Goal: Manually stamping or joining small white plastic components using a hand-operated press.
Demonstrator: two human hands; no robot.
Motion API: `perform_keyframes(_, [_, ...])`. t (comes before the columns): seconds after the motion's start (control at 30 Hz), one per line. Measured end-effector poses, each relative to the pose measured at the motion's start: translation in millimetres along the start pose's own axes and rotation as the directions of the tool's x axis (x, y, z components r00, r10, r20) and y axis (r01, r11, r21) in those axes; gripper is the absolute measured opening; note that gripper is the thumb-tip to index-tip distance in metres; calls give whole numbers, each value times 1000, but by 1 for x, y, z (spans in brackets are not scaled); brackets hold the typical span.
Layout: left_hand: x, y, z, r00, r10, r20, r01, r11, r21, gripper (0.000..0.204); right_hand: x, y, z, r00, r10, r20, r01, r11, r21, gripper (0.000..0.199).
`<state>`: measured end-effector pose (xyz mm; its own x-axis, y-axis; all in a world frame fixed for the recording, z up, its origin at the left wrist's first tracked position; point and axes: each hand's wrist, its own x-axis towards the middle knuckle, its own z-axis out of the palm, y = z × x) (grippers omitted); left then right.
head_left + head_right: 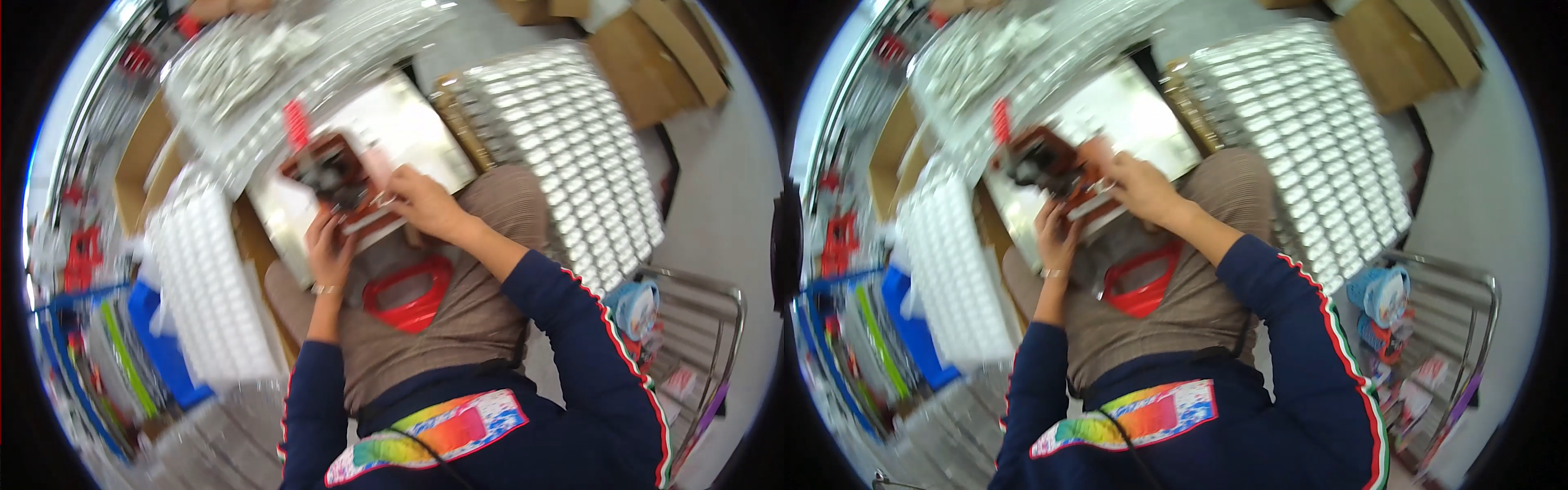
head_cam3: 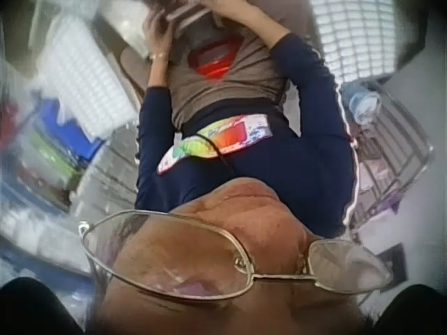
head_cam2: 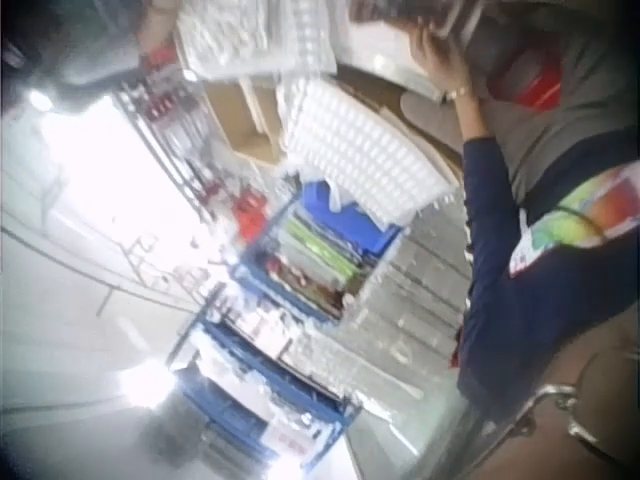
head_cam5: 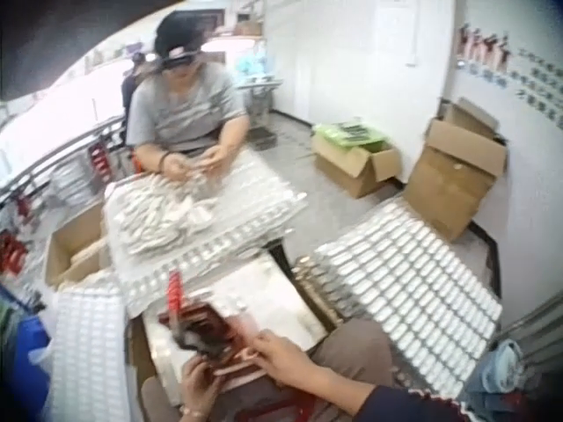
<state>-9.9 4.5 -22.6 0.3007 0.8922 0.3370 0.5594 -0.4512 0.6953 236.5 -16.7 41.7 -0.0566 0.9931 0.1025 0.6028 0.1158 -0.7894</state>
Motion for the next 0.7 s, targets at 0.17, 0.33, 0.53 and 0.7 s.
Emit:
perform_keyframes(0.17, [-8, -7, -2, 1000, -25, -3, 25, 996, 91, 45, 7, 48, -132, 987, 60, -149, -75, 992, -102, 16])
perform_keyframes(0.33, [-6, -5, 0, 991, -110, 71, 98, 982, 160, 38, -29, 165, -268, 805, 442, -397, -396, 897, 197, 22])
perform_keyframes(0.53, [-10, 1, 2, 994, -63, 86, 46, 982, 185, 42, -59, 266, -384, 527, 465, -711, -562, 819, 118, 22])
perform_keyframes(0.7, [-16, -11, 0, 997, -35, 69, 23, 985, 173, 48, -25, 266, -410, 677, 196, -710, -677, 544, -495, 12])
